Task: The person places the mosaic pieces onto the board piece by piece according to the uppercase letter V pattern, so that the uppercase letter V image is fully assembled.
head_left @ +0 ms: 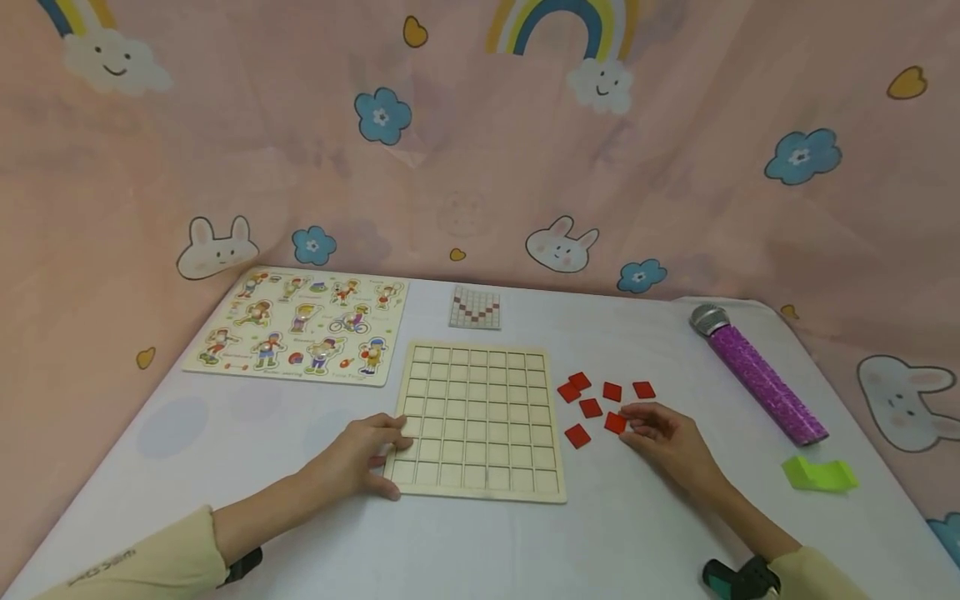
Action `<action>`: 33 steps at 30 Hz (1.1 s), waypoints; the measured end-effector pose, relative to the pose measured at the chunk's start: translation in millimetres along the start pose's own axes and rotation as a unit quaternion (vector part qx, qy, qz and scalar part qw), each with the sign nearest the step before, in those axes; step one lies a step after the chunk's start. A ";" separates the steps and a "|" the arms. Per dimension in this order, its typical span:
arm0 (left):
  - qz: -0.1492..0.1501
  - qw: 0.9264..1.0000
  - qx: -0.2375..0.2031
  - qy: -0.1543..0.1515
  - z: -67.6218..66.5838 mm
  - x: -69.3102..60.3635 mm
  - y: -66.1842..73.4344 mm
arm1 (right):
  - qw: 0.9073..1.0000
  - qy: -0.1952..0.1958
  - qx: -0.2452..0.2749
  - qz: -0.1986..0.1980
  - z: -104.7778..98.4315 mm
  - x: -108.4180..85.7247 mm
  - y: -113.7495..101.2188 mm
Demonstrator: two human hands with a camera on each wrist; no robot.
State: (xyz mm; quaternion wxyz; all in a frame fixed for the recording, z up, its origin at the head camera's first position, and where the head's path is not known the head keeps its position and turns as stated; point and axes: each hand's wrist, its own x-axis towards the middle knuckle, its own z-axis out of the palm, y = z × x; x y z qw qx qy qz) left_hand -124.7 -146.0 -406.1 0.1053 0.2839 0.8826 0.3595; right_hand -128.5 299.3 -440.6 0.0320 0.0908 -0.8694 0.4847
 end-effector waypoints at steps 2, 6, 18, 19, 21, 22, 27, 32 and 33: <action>0.006 1.000 0.004 0.001 0.2 -0.8 -0.1 | 1.000 -0.001 -0.006 0.000 -0.6 0.7 0.0; 0.010 1.000 0.006 0.004 -0.4 -1.7 0.0 | 1.000 -0.004 -0.010 -0.002 -1.5 2.5 0.7; 0.043 0.999 0.005 0.017 1.6 -3.2 -0.2 | 1.000 -0.004 -0.012 0.010 -6.0 -0.4 5.4; 0.043 0.999 0.005 0.018 1.5 -2.9 0.6 | 1.000 -0.003 -0.010 0.014 -6.1 -0.3 5.8; 0.035 0.999 0.006 0.015 1.4 -2.0 1.6 | 1.000 0.000 -0.011 0.021 -6.1 0.0 6.3; 0.030 0.999 0.007 0.014 1.3 -1.6 2.3 | 1.000 0.000 -0.011 0.024 -6.1 0.3 6.7; -0.007 1.000 -0.005 0.003 1.4 -0.2 3.9 | 0.999 0.005 -0.014 0.039 -6.4 1.4 9.0; -0.024 1.000 -0.016 -0.001 1.7 0.5 4.9 | 0.999 -0.001 0.014 0.053 -10.4 2.4 10.6; -0.025 1.000 -0.017 -0.002 1.9 1.1 5.0 | 0.998 -0.002 0.020 0.060 -11.5 2.6 10.5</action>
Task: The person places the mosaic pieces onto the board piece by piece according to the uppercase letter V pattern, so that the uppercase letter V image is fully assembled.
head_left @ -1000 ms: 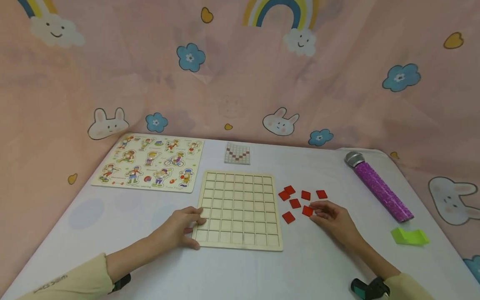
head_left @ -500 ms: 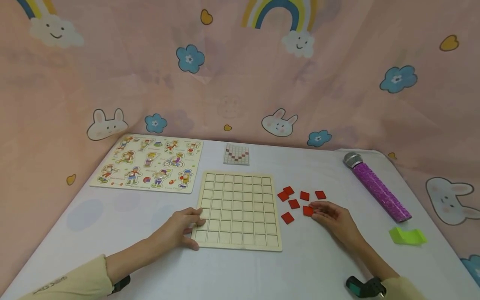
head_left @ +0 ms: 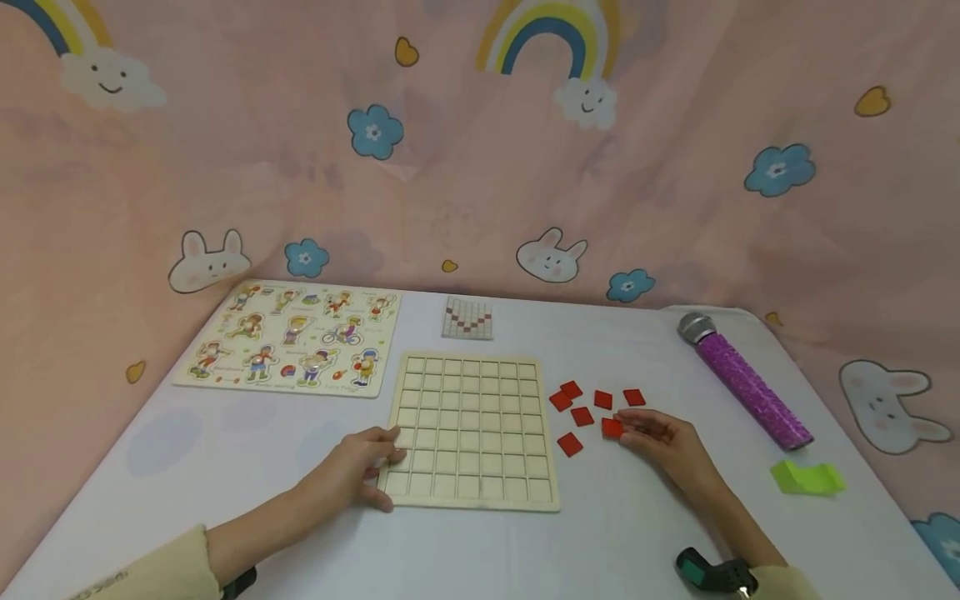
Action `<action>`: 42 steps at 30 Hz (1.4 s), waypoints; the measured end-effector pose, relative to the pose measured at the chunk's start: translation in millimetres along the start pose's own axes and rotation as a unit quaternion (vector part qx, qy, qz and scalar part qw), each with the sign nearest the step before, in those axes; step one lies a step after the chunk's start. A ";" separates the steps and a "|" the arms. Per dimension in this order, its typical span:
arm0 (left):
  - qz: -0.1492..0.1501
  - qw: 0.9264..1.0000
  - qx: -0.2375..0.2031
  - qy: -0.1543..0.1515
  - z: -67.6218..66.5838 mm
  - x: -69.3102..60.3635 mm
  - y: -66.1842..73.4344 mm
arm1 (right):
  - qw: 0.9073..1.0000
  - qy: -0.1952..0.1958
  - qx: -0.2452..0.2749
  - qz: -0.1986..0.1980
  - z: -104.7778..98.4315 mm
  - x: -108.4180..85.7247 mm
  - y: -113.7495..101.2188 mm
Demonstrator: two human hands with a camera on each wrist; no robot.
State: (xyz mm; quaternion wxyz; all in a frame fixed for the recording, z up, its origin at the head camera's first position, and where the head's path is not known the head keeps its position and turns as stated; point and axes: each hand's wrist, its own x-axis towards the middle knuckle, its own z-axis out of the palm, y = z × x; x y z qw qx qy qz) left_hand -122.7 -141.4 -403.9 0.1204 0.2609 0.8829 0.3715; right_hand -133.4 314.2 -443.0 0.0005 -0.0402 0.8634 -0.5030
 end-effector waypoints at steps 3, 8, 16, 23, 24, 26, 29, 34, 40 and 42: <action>0.004 1.000 -0.003 -0.007 1.9 1.6 -0.1 | 0.999 0.001 0.014 0.029 -3.0 -2.7 0.8; 0.017 1.000 0.005 -0.012 2.7 3.4 2.3 | 0.998 0.005 0.034 0.051 -6.9 -5.5 3.1; -0.008 1.000 0.022 0.008 -4.2 -12.7 2.1 | 0.998 -0.016 0.058 0.024 4.6 13.3 -2.5; -0.031 0.999 -0.009 -0.002 -4.6 -13.9 4.1 | 0.997 -0.004 0.052 0.055 5.5 9.3 -10.6; -0.025 1.000 -0.009 -0.006 -3.6 -12.1 4.3 | 0.997 -0.001 0.053 0.062 4.0 6.0 -11.0; -0.019 1.000 -0.012 -0.013 -1.2 -8.1 5.3 | 0.996 0.005 0.057 0.074 0.7 -1.8 -10.9; -0.012 1.000 -0.015 -0.015 1.0 -6.0 5.6 | 0.996 0.003 0.056 0.075 0.3 -8.6 -12.8; 0.010 1.000 0.016 -0.017 3.1 -4.4 5.5 | 0.998 0.002 0.044 0.053 4.7 -14.2 -21.6; 0.013 0.999 0.044 -0.006 1.6 -5.0 4.8 | 0.997 -0.009 0.069 0.026 18.0 -10.5 -36.9; 0.013 0.999 0.042 -0.007 1.2 -5.2 4.1 | 0.996 -0.012 0.079 0.027 23.6 -9.6 -41.6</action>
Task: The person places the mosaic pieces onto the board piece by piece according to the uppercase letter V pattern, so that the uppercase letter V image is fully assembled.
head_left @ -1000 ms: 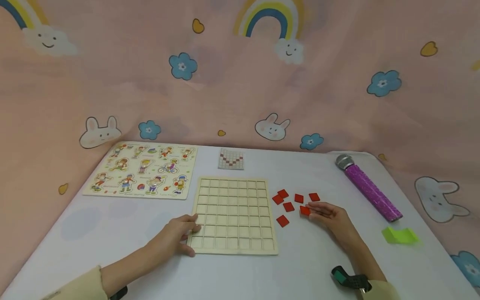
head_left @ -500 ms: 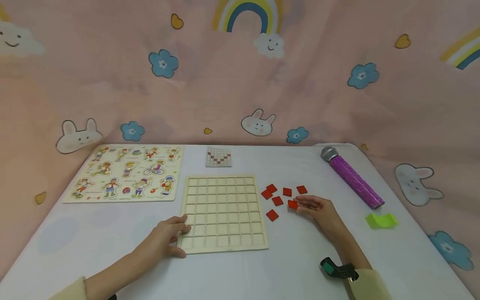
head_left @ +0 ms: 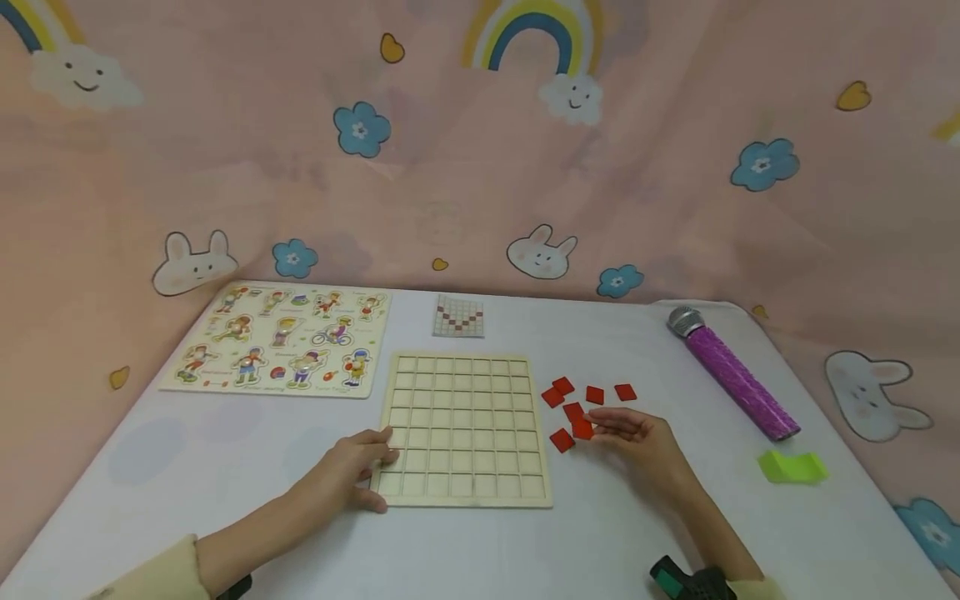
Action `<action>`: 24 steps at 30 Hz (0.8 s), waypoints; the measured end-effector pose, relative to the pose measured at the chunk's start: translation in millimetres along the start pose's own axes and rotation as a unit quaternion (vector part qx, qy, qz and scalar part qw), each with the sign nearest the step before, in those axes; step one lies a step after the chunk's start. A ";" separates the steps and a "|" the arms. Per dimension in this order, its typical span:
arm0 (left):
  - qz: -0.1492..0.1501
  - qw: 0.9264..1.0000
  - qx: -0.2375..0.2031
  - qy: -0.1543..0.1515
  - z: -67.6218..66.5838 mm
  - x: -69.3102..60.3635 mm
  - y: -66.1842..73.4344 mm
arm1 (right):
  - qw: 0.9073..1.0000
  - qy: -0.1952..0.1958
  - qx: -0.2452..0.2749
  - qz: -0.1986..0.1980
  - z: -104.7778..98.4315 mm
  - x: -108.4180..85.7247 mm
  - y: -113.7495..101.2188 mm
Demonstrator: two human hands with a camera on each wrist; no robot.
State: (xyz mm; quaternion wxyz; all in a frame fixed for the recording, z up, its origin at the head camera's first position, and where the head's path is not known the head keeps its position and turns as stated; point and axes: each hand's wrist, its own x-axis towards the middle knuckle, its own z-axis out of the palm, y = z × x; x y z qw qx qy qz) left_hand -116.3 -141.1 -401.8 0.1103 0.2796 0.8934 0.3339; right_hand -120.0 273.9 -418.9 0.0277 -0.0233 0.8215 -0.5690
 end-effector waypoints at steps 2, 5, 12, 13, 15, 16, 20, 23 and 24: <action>0.001 1.000 -0.004 -0.002 0.3 1.0 0.0 | 1.000 -0.002 0.009 0.005 5.6 -0.8 -3.3; -0.002 1.000 -0.003 -0.005 1.0 2.5 -0.9 | 1.000 -0.010 0.022 0.007 15.0 -1.0 -7.0; 0.019 0.999 0.027 0.001 0.4 3.5 -1.5 | 0.998 -0.032 0.045 -0.002 35.9 0.7 -13.4; 0.020 0.999 0.029 0.001 0.2 3.6 -1.2 | 0.998 -0.034 0.047 -0.002 38.7 1.3 -14.2; 0.016 1.000 0.026 0.001 -0.1 3.7 -0.3 | 0.998 -0.038 0.046 -0.002 45.0 2.0 -16.5; 0.013 1.000 0.027 0.001 -0.3 3.7 0.0 | 0.998 -0.039 0.045 0.000 48.3 2.4 -17.7; 0.009 0.999 0.037 0.005 -0.9 3.7 0.9 | 0.998 -0.043 0.047 0.011 63.2 2.0 -22.4; 0.011 0.999 0.047 0.007 -1.0 3.6 0.7 | 0.997 -0.050 0.060 0.015 74.5 1.0 -24.2; 0.010 0.999 0.050 0.009 -1.0 3.5 0.6 | 0.996 -0.054 0.064 0.014 78.1 1.0 -24.3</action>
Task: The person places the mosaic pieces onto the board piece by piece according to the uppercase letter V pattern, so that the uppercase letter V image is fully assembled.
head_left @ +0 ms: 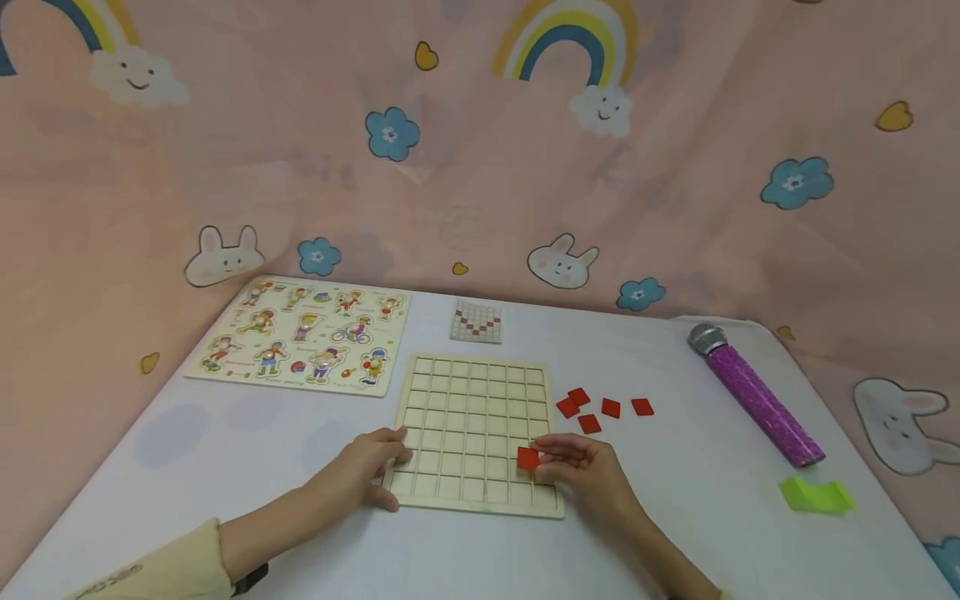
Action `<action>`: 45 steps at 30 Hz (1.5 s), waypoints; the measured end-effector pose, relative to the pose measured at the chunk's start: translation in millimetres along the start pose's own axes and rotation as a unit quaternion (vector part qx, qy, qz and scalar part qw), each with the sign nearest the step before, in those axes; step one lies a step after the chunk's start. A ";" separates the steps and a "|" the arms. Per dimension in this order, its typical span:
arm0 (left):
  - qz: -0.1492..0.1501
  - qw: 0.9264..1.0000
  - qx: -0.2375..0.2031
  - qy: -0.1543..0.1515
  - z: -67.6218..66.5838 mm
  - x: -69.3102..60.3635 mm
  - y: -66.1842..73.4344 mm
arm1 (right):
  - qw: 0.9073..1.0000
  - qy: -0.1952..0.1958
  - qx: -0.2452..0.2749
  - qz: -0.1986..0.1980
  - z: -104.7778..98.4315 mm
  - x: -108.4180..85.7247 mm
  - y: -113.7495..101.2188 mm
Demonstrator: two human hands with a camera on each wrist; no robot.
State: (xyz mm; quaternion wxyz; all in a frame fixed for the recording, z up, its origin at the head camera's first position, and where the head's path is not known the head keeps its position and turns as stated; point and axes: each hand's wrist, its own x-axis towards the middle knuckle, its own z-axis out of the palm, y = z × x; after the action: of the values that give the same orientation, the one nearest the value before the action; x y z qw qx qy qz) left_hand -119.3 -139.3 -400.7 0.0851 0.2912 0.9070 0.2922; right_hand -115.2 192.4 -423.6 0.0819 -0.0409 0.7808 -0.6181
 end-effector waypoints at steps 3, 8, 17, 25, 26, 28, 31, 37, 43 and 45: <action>0.001 1.000 0.003 0.000 0.8 -0.1 0.0 | 0.999 -0.024 0.020 -0.025 8.6 -0.7 1.3; 0.005 1.000 0.014 0.001 0.5 -1.1 1.0 | 0.997 -0.049 0.040 -0.054 19.4 0.9 1.1; 0.003 1.000 0.021 0.003 0.8 -1.1 2.3 | 0.995 -0.062 0.037 -0.068 30.8 5.4 0.7; 0.016 1.000 0.015 0.011 0.9 -1.7 4.9 | 0.996 -0.058 -0.002 -0.069 39.7 6.6 -2.1; 0.017 1.000 0.014 0.012 1.1 -1.8 4.8 | 0.996 -0.058 -0.005 -0.069 40.5 6.5 -2.3; 0.017 1.000 0.011 0.014 1.6 -1.5 4.6 | 0.996 -0.057 -0.013 -0.069 41.9 6.6 -3.0; 0.019 1.000 0.011 0.016 1.2 -1.5 4.7 | 0.996 -0.055 -0.022 -0.070 43.6 6.7 -4.2; 0.015 1.000 0.011 0.013 -0.1 0.4 4.3 | 0.996 -0.040 -0.045 -0.072 45.4 6.7 -6.8; 0.014 1.000 0.009 0.013 -0.3 -0.2 4.5 | 0.994 -0.048 -0.047 -0.089 46.2 7.4 -5.6; 0.011 1.000 0.012 0.012 0.2 -1.0 4.9 | 0.993 -0.053 -0.045 -0.092 46.6 7.3 -4.3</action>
State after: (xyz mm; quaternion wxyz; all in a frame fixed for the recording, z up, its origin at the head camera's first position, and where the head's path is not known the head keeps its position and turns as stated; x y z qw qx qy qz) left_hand -116.1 -136.5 -398.1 0.0672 0.2982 0.9083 0.2854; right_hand -114.2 145.5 -430.3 0.0637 -0.1491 0.7951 -0.5844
